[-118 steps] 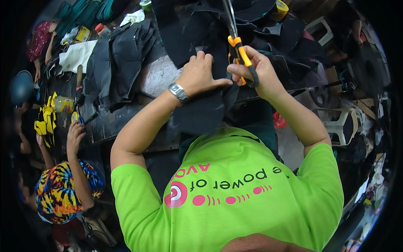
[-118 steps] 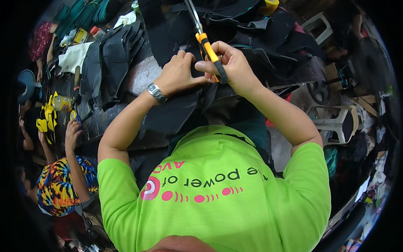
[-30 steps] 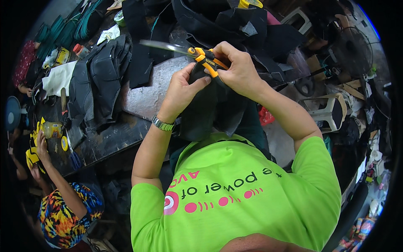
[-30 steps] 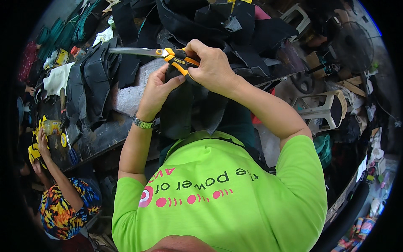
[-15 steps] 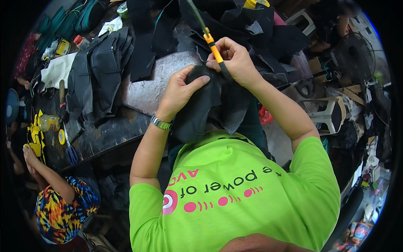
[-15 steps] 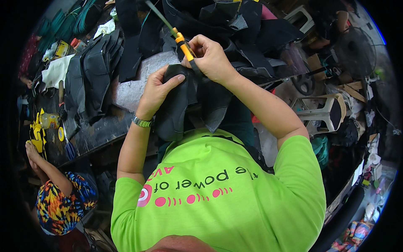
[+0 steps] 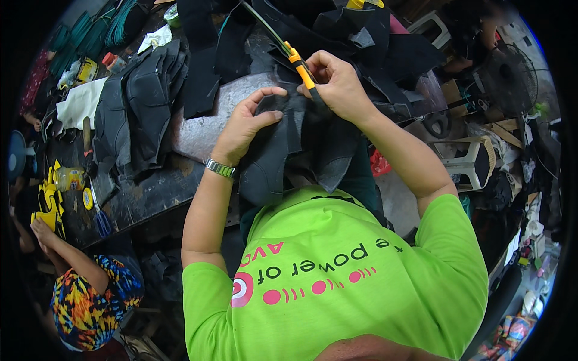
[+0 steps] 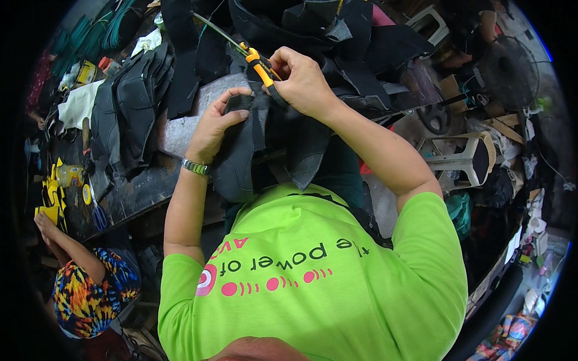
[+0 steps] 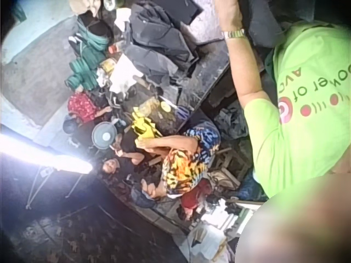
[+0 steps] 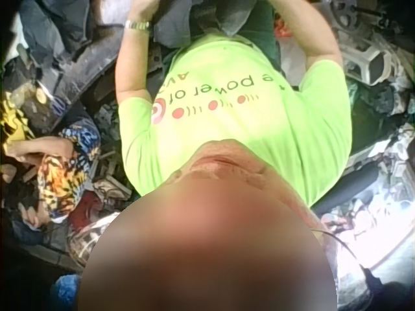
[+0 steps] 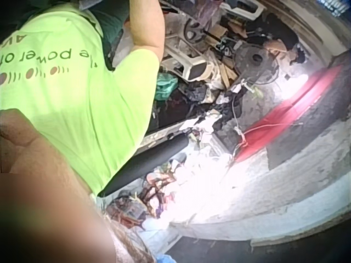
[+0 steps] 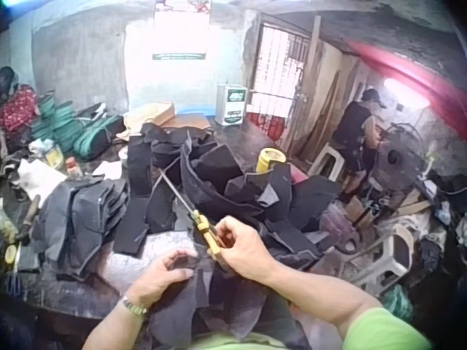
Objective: The person uses shears to cut black fabric pieces on a cluttered workbench. They repeatedly pick up fabric, trim edges, and place cut pieces back on the table. A second person is visible nearby, also cutting fabric.
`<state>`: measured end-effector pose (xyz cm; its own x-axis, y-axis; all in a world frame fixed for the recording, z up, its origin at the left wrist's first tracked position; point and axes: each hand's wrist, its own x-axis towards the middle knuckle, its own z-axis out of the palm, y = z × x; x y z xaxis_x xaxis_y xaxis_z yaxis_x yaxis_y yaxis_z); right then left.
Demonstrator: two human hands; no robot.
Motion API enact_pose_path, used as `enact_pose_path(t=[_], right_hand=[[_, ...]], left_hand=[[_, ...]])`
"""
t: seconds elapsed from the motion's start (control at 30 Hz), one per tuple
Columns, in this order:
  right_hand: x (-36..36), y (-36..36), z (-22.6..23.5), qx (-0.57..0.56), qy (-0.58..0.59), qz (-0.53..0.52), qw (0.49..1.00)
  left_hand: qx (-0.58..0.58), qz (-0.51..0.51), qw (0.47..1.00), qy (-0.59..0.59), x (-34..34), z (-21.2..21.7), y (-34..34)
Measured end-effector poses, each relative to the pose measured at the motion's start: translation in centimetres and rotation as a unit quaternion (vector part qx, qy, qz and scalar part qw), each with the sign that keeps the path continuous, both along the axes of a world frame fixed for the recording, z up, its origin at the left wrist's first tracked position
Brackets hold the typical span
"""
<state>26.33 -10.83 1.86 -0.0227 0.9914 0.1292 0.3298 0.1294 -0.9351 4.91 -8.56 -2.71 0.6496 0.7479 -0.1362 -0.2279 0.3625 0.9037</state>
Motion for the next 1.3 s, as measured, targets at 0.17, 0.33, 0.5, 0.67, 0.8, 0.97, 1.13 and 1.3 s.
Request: enact_pose_path(t=[0.17, 0.33, 0.5, 0.67, 0.8, 0.97, 1.13, 1.3], right_hand=[[1.8, -3.2, 2.4, -0.190, 0.092, 0.117, 0.970], [4.2, -6.8, 3.0, -0.387, 0.111, 0.189, 0.896], [6.2, -8.2, 2.6, -0.469, 0.067, 0.195, 0.859], [6.8, -7.9, 2.2, -0.496, 0.051, 0.208, 0.841], [6.8, -7.6, 2.4, -0.501, 0.028, 0.224, 0.836], [6.4, -7.0, 2.2, -0.510, -0.004, 0.243, 0.825], [6.3, -6.8, 2.3, -0.522, -0.006, 0.255, 0.814], [6.6, -6.6, 2.4, -0.521, -0.015, 0.265, 0.811]], left_hand=[[0.033, 0.000, 0.999, -0.013, -1.6, 0.1, 0.9], [0.063, 0.019, 0.997, -0.032, -2.3, -0.9, 1.6], [0.118, 0.040, 0.992, -0.009, -2.4, -1.6, 1.7], [0.199, 0.043, 0.979, 0.025, -2.6, -1.3, 1.5], [0.195, 0.047, 0.979, 0.038, -3.0, -1.1, 0.9], [0.195, 0.034, 0.980, -0.008, -3.4, -1.0, 0.5], [0.194, 0.017, 0.981, 0.002, -3.7, -0.9, 0.0], [0.266, -0.006, 0.963, 0.034, -4.1, -1.1, -0.1]])
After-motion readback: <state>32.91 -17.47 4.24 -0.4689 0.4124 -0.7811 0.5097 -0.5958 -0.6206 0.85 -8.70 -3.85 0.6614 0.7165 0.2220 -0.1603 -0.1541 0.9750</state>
